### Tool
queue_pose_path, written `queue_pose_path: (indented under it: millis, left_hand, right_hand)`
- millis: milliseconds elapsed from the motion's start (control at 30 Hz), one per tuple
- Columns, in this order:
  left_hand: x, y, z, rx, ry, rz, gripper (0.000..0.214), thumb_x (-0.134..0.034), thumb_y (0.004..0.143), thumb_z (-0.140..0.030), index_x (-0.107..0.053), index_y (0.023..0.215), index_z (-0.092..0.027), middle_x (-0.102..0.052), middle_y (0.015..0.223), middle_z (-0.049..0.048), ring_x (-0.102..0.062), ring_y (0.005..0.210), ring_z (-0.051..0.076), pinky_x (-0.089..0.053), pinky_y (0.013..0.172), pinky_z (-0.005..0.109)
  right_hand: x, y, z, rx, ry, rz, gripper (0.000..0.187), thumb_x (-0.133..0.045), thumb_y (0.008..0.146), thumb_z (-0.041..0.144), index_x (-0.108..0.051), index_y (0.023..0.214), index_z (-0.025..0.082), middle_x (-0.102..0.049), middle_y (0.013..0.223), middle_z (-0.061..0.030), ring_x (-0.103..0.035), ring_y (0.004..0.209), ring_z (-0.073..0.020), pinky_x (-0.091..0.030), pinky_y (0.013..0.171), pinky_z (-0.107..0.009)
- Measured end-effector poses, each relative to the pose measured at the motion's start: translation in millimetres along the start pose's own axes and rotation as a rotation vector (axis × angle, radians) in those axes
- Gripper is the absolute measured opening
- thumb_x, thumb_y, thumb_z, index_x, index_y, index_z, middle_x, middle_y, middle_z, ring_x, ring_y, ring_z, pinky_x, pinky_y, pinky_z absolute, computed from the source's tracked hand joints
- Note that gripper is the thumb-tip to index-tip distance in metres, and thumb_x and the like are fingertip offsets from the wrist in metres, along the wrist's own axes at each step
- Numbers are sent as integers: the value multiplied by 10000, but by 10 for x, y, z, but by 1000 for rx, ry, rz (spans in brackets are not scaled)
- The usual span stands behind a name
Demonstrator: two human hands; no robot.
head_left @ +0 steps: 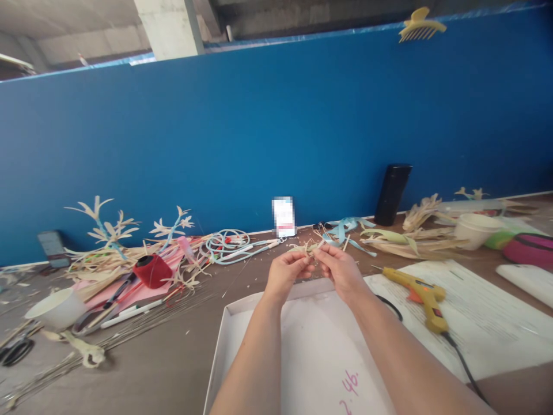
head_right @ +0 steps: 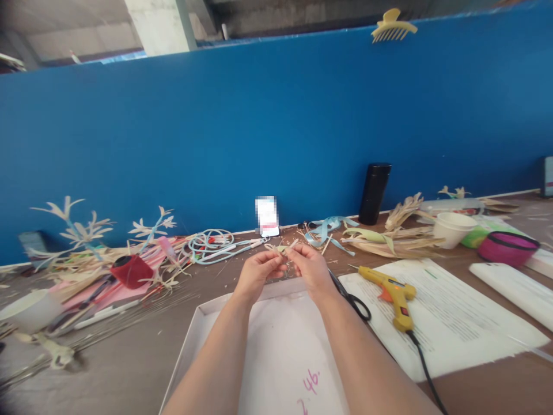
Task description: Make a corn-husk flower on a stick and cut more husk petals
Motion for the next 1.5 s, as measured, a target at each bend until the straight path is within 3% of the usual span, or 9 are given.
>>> queue_pose_path:
  millis: [1100,1333,1500]
  left_hand:
    - [-19,-11,-17,19,-16,1,287,-760,611,-311,-655,776,-100,-651,709,56,-630,650,123,-531,605,231]
    - [-16,-8,-12,10,-25,-37,300,-758,613,-315,-644,782,-96,-673,772,90,-630,644,124,-523,576,219]
    - [-26,11,-2,18,-7,-62,288,-752,619,-311,-642,772,-93,-679,782,99,-624,616,113,-521,554,209]
  right_hand:
    - [-30,-21,13,-45,9,-3,293,-718,625,435,-638,741,179,-503,570,39,-360,467,-61,-259,403,-192]
    - [-7,25,28,-79,139,-211,300,-721,620,395,-638,826,193,-525,670,29,-362,461,-48,-255,358,-174]
    - [35,-26,273,8,189,-283,277,-709,609,310,-614,844,199,-522,649,36,-373,453,-43,-269,353,-165]
Point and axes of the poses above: each hand's wrist, its own y-axis towards the middle knuckle, its own x-axis out of the back of the hand, z = x × y, the point moved 1 cm from there along y, towards the middle knuckle
